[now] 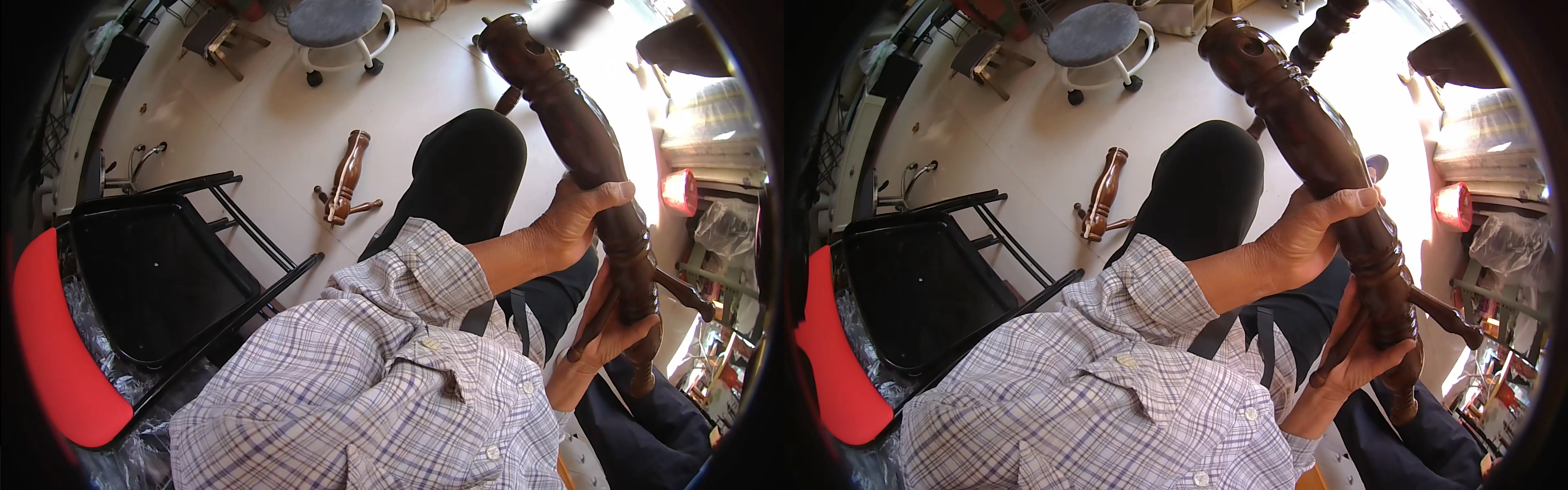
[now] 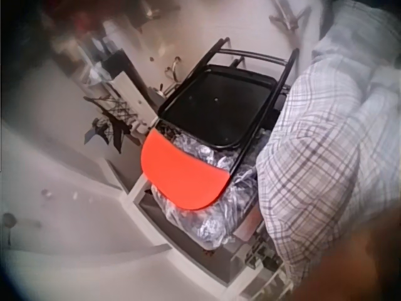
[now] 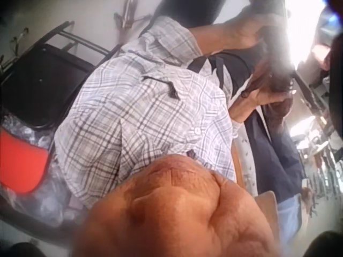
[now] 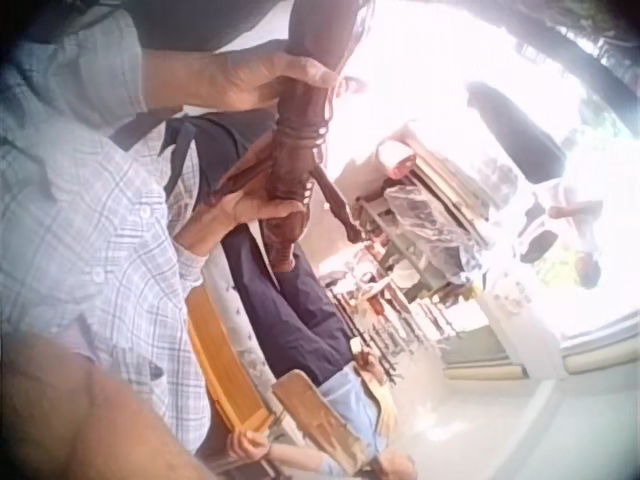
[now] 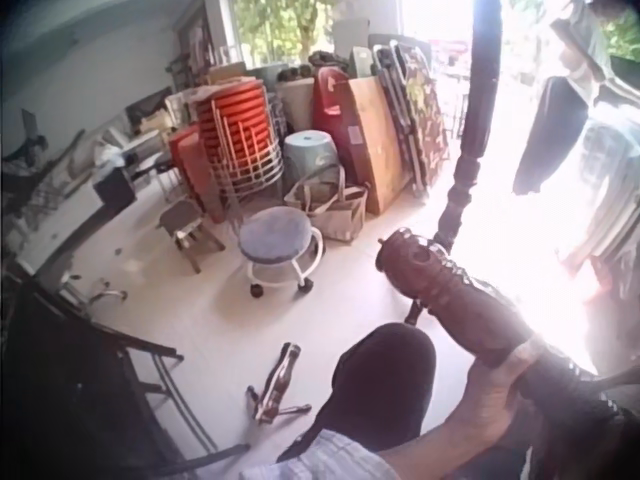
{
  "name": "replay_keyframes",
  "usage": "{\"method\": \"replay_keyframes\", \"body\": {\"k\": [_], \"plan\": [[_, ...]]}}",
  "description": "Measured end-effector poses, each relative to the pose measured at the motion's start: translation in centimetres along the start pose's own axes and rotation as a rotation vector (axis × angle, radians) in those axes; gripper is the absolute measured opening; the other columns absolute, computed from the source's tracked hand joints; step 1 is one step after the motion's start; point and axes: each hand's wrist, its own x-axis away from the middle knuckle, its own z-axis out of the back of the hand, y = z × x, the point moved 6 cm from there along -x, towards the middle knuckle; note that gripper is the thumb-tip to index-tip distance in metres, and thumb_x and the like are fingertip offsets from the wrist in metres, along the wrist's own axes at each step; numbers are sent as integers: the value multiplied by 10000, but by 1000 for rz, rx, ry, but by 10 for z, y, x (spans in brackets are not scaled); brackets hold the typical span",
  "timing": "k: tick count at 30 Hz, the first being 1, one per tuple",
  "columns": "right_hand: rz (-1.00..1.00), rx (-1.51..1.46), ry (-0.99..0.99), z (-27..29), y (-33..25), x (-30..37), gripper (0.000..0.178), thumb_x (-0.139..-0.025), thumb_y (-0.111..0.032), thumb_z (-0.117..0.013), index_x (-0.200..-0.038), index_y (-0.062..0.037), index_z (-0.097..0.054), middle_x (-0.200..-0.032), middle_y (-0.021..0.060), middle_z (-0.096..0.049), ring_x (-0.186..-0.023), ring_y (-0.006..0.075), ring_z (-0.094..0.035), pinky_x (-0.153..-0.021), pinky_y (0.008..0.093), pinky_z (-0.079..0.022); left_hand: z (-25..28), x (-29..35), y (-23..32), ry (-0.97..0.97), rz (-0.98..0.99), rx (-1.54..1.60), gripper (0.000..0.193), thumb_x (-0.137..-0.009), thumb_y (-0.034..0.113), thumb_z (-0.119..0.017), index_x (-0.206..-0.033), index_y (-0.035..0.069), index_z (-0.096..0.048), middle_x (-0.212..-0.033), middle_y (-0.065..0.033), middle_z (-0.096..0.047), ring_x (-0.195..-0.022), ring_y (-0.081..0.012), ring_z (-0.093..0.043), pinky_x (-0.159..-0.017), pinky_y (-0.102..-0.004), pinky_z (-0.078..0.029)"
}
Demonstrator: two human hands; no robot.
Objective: The person assembles wooden furniture parts by hand, inserting a dowel into a turned wooden leg and then attaching a crosspiece to the leg. The person handles the wooden leg, dowel, and crosspiece, aligning and fitting them together.
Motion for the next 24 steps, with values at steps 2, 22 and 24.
{"method": "replay_keyframes", "body": {"k": [2, 22, 24], "plan": [[9, 46, 24, -13, 5, 1, 1064, -824, -222, -892, -1613, -28, -205, -1682, 234, -213, -1577, 418, -169, -1310, 586, -147, 1, 6, 8, -48, 21, -60, 552, -869, 180, -827, -1335, 39, -566, -1246, -66, -634, -1193, -214, -613, -1069, -398, -488], [124, 158, 236, 3, 9, 5, 1047, -699, -137, -921, -1555, 7, -335, -1634, 192, -354, -1521, 371, -338, -1314, 488, -203, 436, 200, 304, 1370, 179, -1755, 985, -751, 398, -909, -1476, -61, -426, -1401, -321, -562, -1278, -367, -605, -1089, -431, -487], [123, 178, 254, 13, 3, 7, 1044, -707, -137, -925, -1553, 8, -332, -1626, 192, -363, -1517, 371, -343, -1315, 485, -200, 451, 205, 297, 1349, 209, -1691, 966, -746, 359, -909, -1461, -70, -420, -1353, -306, -604, -1246, -382, -628, -1074, -432, -496]]}}
